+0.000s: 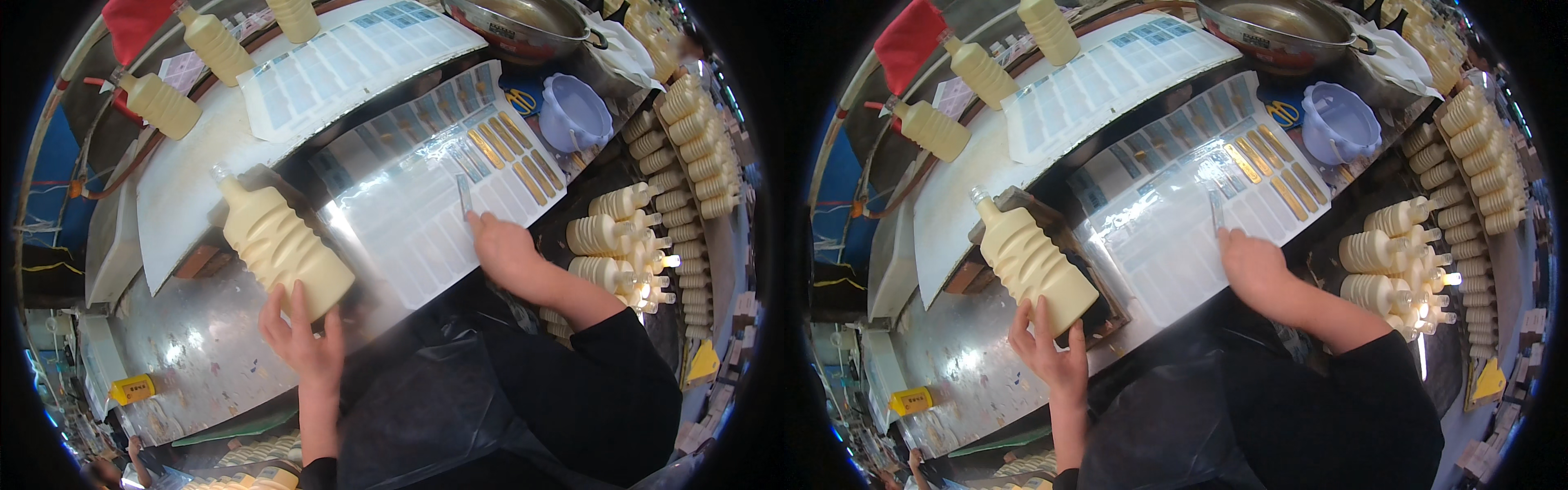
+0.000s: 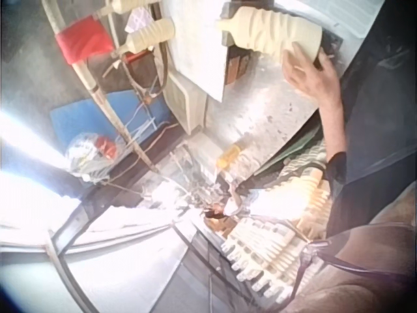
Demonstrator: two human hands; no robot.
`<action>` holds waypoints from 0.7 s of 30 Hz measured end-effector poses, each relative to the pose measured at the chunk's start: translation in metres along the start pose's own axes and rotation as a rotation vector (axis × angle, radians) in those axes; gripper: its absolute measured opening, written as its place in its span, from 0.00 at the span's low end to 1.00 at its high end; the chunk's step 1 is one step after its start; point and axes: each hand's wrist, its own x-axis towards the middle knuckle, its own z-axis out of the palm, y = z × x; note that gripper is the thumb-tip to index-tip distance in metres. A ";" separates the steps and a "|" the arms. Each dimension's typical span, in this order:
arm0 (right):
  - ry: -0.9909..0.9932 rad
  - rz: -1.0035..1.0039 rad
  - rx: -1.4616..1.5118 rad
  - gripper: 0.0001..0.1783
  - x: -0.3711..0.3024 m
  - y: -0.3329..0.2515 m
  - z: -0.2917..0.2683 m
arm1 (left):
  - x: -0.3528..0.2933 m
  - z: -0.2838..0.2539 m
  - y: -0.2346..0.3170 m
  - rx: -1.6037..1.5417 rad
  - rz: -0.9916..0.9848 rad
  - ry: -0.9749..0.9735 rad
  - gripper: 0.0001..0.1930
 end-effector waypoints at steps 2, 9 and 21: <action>-0.016 -0.057 0.071 0.23 -0.016 -0.016 0.002 | 0.000 0.003 -0.001 -0.014 0.001 0.020 0.32; 0.151 -0.033 0.256 0.23 0.022 0.008 -0.002 | -0.001 -0.002 -0.005 -0.025 -0.008 -0.013 0.33; 0.037 0.082 0.061 0.28 -0.047 0.041 0.008 | -0.004 0.008 -0.029 -0.218 -0.063 0.109 0.38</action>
